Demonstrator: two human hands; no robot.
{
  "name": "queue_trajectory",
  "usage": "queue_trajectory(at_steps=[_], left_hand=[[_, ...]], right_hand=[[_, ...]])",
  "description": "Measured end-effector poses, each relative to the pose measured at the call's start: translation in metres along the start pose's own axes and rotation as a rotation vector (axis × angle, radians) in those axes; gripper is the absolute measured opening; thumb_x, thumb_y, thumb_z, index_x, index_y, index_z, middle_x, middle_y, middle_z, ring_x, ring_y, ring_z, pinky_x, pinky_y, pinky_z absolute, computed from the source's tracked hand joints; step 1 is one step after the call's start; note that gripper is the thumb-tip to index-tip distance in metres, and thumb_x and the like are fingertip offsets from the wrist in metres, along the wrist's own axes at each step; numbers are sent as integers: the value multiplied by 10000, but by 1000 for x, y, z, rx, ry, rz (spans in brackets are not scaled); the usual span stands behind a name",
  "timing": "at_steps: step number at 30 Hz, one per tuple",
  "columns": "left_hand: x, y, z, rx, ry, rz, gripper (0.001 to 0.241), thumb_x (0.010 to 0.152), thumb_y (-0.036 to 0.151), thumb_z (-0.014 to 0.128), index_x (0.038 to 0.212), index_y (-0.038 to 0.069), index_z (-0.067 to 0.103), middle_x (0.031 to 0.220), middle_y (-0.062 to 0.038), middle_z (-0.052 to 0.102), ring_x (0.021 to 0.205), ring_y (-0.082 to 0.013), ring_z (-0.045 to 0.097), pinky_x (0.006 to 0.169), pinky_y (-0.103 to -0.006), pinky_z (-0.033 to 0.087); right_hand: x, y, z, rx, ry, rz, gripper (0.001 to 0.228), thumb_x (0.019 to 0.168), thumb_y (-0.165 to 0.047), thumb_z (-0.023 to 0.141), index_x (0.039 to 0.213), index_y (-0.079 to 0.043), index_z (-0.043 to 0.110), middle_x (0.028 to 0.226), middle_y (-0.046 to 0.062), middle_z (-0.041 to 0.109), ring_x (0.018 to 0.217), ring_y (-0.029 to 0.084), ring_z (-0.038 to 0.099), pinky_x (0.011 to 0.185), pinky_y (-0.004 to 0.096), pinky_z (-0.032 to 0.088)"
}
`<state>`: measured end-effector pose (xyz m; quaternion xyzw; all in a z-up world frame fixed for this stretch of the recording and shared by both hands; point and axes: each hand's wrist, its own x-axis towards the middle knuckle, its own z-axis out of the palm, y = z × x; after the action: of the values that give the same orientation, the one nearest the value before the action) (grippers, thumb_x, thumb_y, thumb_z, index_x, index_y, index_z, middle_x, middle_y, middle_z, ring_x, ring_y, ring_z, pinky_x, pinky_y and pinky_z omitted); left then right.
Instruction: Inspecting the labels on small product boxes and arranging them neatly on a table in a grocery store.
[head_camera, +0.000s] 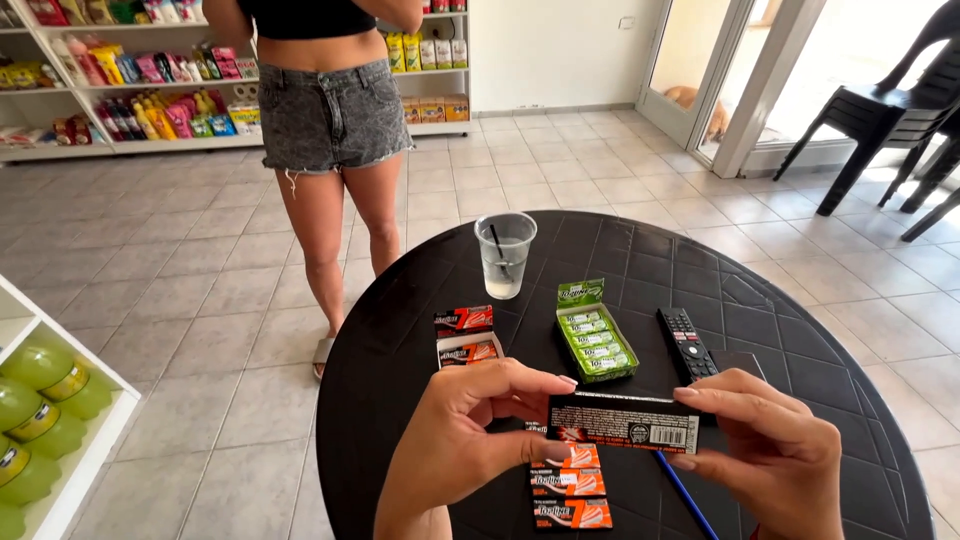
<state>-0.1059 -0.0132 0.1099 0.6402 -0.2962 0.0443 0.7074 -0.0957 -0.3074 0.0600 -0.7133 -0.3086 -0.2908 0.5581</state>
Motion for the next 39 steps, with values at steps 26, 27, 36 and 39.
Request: queue_trajectory(at_steps=[26,27,36,39], left_hand=[[4,-3,7,118,1,20,404,690,-18,906,1065,66,783,846,-103,792,787,-139,799,766,-241,708],[4,-3,8,120,6,13,411,678,-21,909,1061,66,786,853,-102,800,791,-140,800,779,-241,707],[-2,1,5,132,12,32,412,684,-28,904,1067,69,785,852,-104,801,799,-152,807,778,-239,704],[-3,0,3,137,10,54,419,678,-33,908,1066,68,784,848,-105,801,786,-148,802,765,-237,703]], right_hand=[[9,-10,-16,-183,-95,-48,589,536,-147,926,1076,12,752,919,149,797,750,163,761,632,200,617],[9,-9,-17,-184,-99,-33,577,548,-135,922,1082,4,756,926,143,800,760,167,764,630,201,630],[7,-9,-15,-200,-111,-44,563,555,-137,922,1081,-10,765,915,131,800,758,162,758,616,190,601],[6,-10,-12,-204,-107,-32,545,566,-137,918,1078,-21,772,903,122,797,759,161,759,649,198,601]])
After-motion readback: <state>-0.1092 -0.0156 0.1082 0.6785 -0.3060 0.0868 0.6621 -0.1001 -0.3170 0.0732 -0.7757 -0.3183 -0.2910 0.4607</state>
